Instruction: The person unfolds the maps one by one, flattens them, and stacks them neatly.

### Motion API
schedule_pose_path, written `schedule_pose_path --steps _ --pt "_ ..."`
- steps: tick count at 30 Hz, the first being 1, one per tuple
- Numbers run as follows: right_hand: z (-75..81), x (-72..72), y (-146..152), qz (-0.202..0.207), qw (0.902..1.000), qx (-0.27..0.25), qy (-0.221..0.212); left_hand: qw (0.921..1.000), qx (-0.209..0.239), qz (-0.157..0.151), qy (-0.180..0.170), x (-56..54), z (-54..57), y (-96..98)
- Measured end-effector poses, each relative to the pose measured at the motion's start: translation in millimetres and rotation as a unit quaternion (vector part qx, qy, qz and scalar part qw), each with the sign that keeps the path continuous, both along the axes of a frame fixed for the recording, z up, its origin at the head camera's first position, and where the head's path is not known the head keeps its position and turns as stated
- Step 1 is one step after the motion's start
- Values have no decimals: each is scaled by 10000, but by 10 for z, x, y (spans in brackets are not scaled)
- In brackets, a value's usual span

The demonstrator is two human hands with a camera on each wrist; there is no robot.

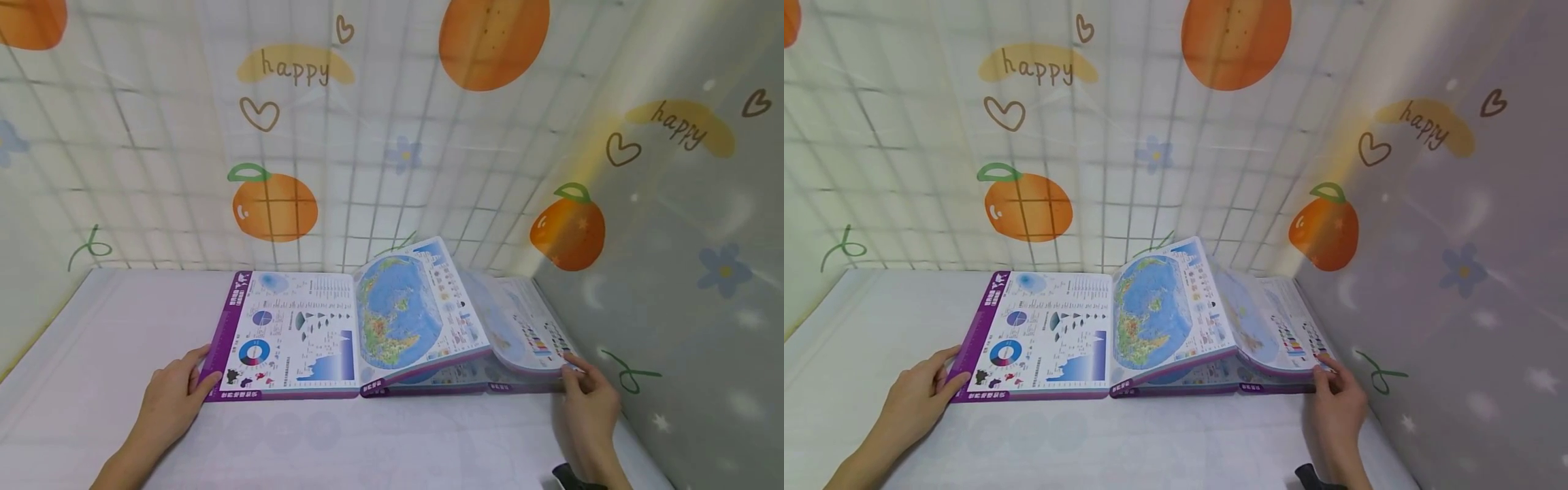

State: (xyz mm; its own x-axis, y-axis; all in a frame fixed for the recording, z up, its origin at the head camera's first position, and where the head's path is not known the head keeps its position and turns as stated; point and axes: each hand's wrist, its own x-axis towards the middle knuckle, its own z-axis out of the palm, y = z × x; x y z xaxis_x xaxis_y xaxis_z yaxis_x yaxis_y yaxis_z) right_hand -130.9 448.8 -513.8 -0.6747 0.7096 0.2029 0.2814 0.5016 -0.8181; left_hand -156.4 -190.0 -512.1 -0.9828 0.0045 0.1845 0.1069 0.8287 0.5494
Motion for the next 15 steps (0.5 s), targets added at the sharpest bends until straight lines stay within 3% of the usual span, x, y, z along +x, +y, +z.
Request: schedule_pose_path --steps 10,15 --pt "37 17 109 -248 9990 -366 -26 10000 -3 -6 46 0 -25 -18" --pt "50 17 126 -455 9984 -230 -229 10000 17 -13 -1 -3 -27 -20"
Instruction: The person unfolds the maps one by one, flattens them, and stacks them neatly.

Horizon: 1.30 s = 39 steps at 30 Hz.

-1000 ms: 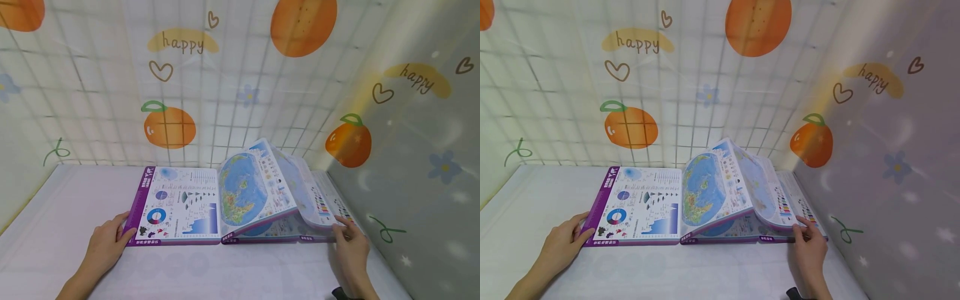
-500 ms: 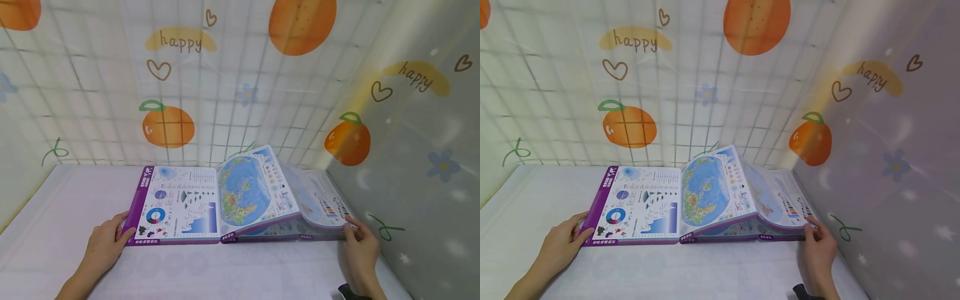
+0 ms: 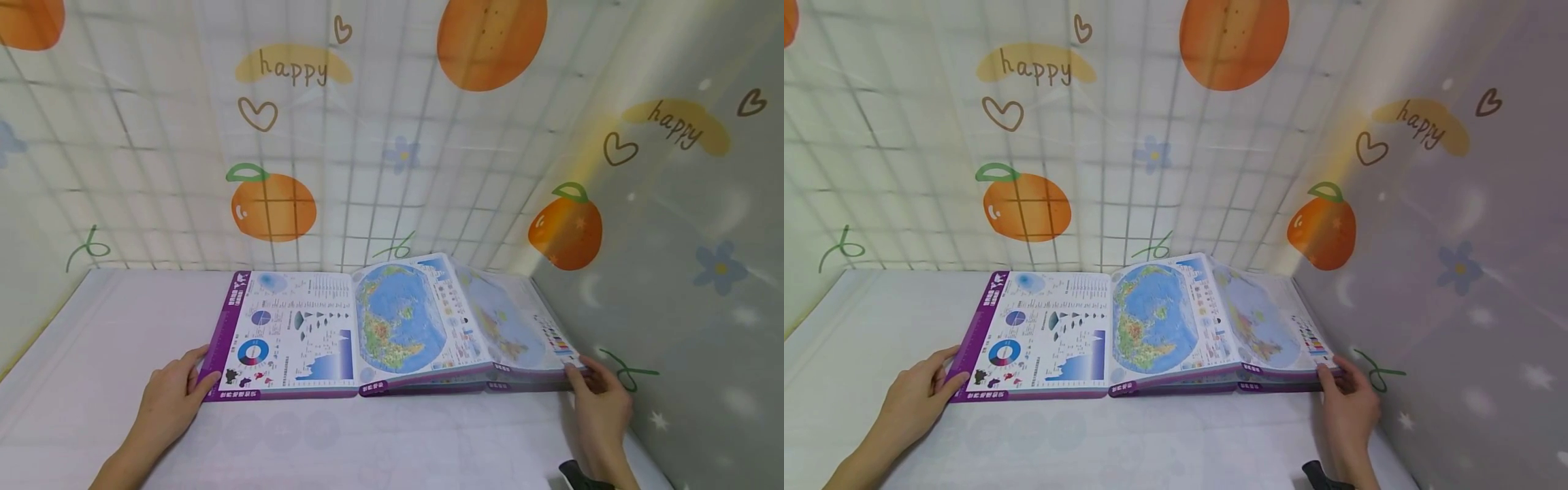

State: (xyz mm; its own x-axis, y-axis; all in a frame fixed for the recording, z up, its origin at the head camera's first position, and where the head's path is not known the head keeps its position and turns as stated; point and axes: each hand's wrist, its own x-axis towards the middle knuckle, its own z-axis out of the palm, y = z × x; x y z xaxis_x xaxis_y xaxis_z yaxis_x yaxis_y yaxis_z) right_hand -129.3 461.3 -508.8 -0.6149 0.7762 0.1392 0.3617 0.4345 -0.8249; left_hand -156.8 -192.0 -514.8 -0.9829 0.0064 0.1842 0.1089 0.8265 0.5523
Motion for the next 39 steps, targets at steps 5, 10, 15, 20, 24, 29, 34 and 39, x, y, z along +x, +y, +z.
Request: schedule_pose_path --steps 5,10,15,20,24,29,34,39 --pt "-7 14 40 -4 9998 154 -105 10000 -16 44 -9 12 13 13" --pt "-42 37 101 132 9990 418 -93 10000 -22 39 8 10 21 14" --pt "-94 3 126 112 9973 622 -365 9998 31 2 206 -2 2 7" --pt "-98 -16 120 128 9966 676 -446 9994 96 -14 335 -2 0 13" --pt "-81 -18 110 186 9960 755 -444 9987 61 -20 509 3 -5 22" --pt "-65 -19 96 220 9950 899 -363 9978 102 -26 653 9 6 44" --pt "-105 -21 81 287 9916 1256 -149 9975 204 57 673 21 18 58" --pt "-122 -14 56 320 9908 1293 -235 9987 212 147 445 34 23 67"
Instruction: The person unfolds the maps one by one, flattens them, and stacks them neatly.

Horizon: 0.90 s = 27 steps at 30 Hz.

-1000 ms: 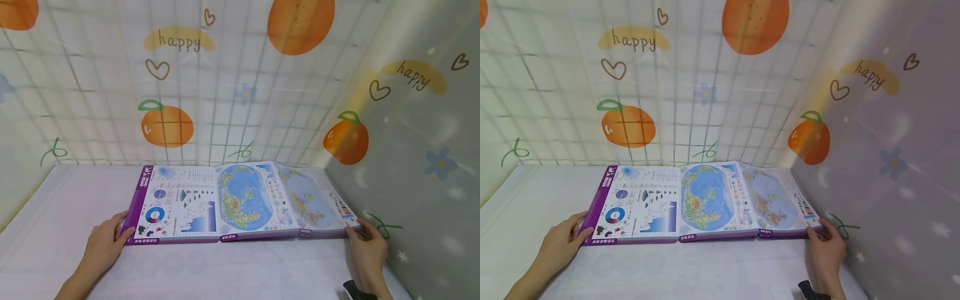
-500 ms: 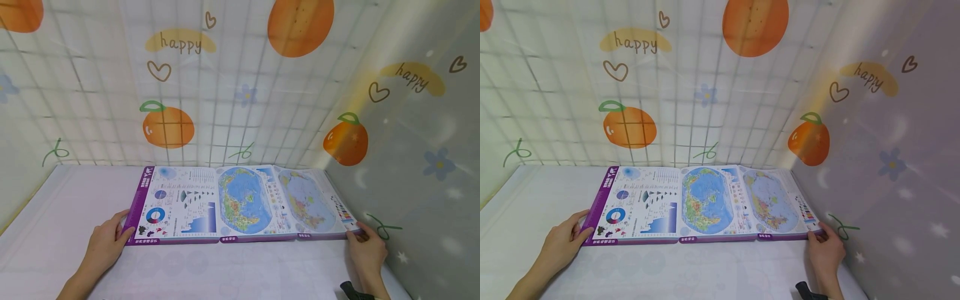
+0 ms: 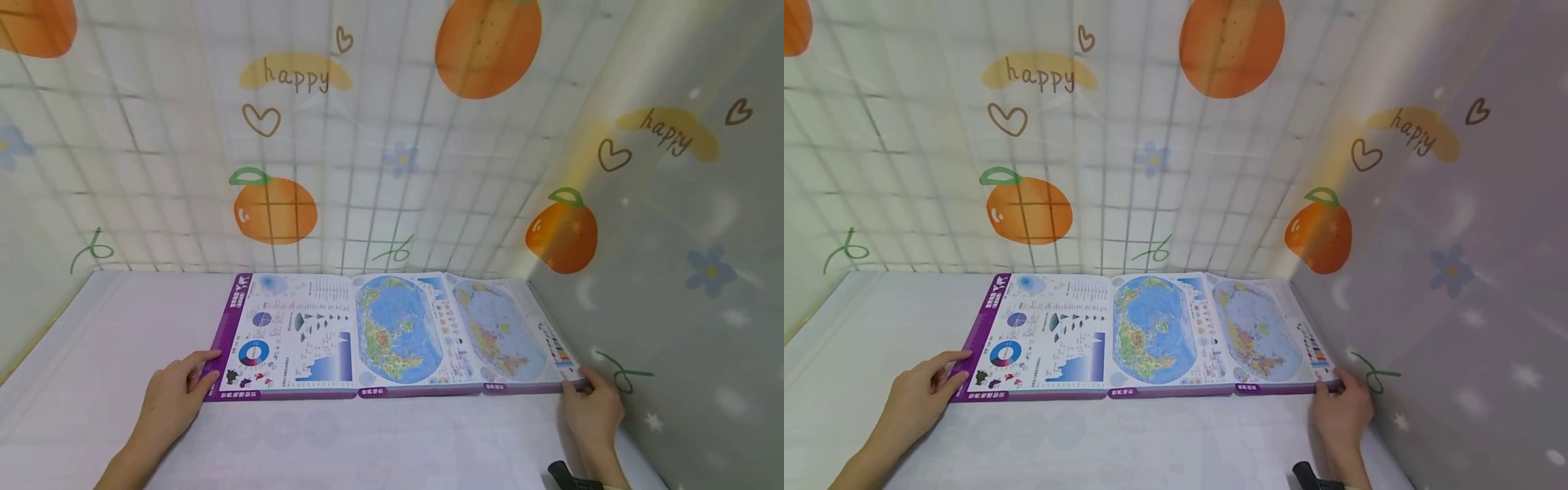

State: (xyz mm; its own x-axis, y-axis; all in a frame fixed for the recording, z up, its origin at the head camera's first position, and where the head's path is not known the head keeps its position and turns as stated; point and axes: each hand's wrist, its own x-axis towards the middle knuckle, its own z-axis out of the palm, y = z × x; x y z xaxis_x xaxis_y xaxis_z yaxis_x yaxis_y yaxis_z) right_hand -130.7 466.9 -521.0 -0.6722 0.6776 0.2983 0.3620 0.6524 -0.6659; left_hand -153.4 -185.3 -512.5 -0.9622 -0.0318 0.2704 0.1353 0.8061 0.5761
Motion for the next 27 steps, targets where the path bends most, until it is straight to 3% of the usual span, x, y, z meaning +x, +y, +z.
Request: schedule_pose_path --steps 11,19,27 --pt "45 -39 -52 36 9996 -139 -261 9999 -169 16 4 -31 -12 -12" --pt "54 -84 -40 -27 9988 -282 -392 9980 -424 56 472 -48 -38 -1" --pt "109 21 -80 496 9978 365 -242 9959 -429 -9 797 -50 -59 40"
